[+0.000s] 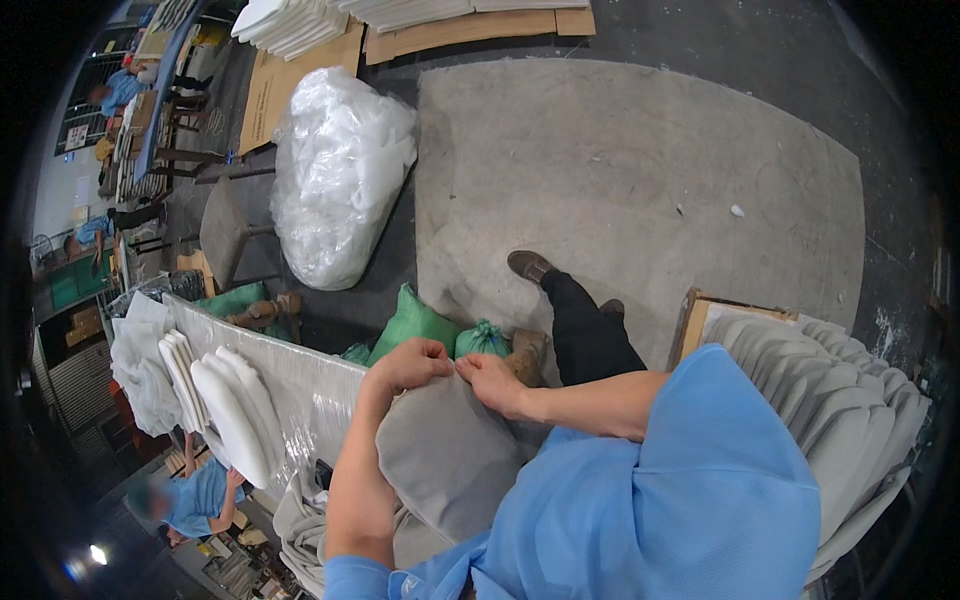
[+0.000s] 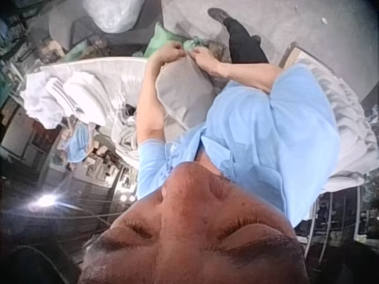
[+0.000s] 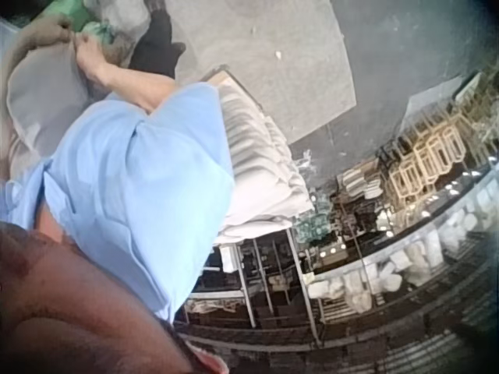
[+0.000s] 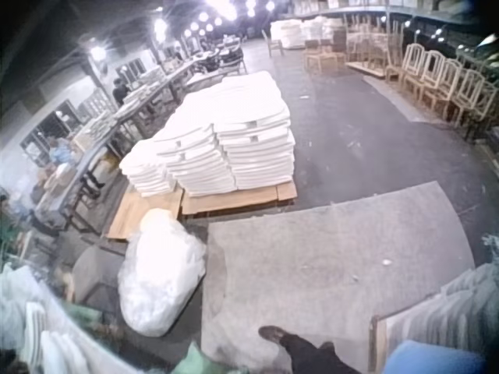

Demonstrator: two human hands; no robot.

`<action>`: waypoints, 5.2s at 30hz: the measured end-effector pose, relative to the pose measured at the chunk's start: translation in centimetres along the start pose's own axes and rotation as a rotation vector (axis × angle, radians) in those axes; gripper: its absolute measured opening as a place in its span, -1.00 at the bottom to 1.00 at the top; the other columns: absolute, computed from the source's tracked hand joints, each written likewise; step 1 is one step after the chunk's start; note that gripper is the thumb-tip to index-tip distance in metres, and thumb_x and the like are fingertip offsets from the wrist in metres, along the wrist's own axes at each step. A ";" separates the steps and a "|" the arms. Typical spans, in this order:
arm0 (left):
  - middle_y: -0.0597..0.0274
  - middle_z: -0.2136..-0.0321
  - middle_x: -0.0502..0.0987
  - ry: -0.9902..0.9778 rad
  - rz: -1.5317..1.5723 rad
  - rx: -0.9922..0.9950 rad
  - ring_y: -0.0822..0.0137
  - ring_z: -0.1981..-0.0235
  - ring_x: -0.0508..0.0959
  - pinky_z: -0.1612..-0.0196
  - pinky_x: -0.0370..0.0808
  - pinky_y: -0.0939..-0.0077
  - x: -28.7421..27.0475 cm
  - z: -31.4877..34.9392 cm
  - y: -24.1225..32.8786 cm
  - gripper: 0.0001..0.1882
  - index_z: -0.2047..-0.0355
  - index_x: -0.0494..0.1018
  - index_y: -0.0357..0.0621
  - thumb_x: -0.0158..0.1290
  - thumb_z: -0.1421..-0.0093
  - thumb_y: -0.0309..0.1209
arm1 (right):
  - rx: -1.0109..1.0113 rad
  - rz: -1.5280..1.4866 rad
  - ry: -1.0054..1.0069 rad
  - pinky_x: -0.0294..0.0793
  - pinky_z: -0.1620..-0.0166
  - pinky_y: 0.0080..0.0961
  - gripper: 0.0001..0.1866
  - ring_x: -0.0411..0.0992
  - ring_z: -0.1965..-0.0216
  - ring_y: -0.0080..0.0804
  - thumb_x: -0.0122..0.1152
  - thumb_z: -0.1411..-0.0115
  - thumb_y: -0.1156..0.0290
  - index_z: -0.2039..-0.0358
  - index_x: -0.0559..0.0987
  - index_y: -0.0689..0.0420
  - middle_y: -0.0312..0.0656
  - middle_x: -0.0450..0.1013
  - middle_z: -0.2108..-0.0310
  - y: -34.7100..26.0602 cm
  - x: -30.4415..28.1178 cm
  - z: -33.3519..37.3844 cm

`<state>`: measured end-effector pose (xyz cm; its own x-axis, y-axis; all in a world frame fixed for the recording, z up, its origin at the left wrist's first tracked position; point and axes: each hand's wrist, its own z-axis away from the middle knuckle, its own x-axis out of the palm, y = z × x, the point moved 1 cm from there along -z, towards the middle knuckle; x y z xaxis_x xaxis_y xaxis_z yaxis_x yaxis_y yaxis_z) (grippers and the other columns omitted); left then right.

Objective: The person inserts foam cushions into gray fabric covers at a workbench. They repeatedly pick up a foam piece, align it with a cover, push it inside, and place the finished cushion onto a growing stack. The process is repeated for multiple cushions.

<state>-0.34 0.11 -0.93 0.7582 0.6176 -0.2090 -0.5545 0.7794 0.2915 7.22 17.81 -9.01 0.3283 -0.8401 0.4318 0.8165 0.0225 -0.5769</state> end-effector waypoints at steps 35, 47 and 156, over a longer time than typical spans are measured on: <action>0.21 0.59 0.62 0.399 1.104 -0.027 0.37 0.51 0.59 0.39 0.52 0.35 8.8 -6.2 -6.7 -0.77 0.53 0.62 -0.28 0.25 -0.10 -0.33 | 0.456 -0.100 0.293 0.56 0.26 -0.21 -0.59 0.56 0.38 -0.26 0.22 -0.46 0.07 0.25 0.67 0.23 -0.12 0.61 0.35 -1.5 1.2 -5.7; 0.26 0.61 0.53 0.362 1.291 -0.012 0.41 0.57 0.48 0.52 0.38 0.36 8.5 -5.6 -1.4 -0.83 0.56 0.54 -0.22 0.21 -0.13 -0.44 | 0.451 -0.138 0.154 0.42 0.39 -0.36 -0.48 0.41 0.49 -0.46 0.00 -0.47 -0.26 0.38 0.54 -0.10 -0.40 0.44 0.51 -4.7 -1.2 -3.4; -0.21 0.34 0.64 1.345 1.172 -0.189 -0.08 0.29 0.66 0.16 0.52 0.12 30.6 12.5 -7.5 -0.61 0.05 0.56 -0.26 0.15 -0.35 -0.15 | 0.033 2.240 -1.107 0.52 -0.06 -0.07 -0.46 0.58 -0.02 0.07 0.23 -0.37 0.01 -0.06 0.63 0.27 0.12 0.63 0.05 -6.0 17.4 1.1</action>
<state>31.32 11.80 2.15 -0.7369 0.3787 -0.5599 -0.6443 -0.1429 0.7513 8.59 3.63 2.76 0.3041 0.8392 -0.4508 -0.8807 0.0673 -0.4689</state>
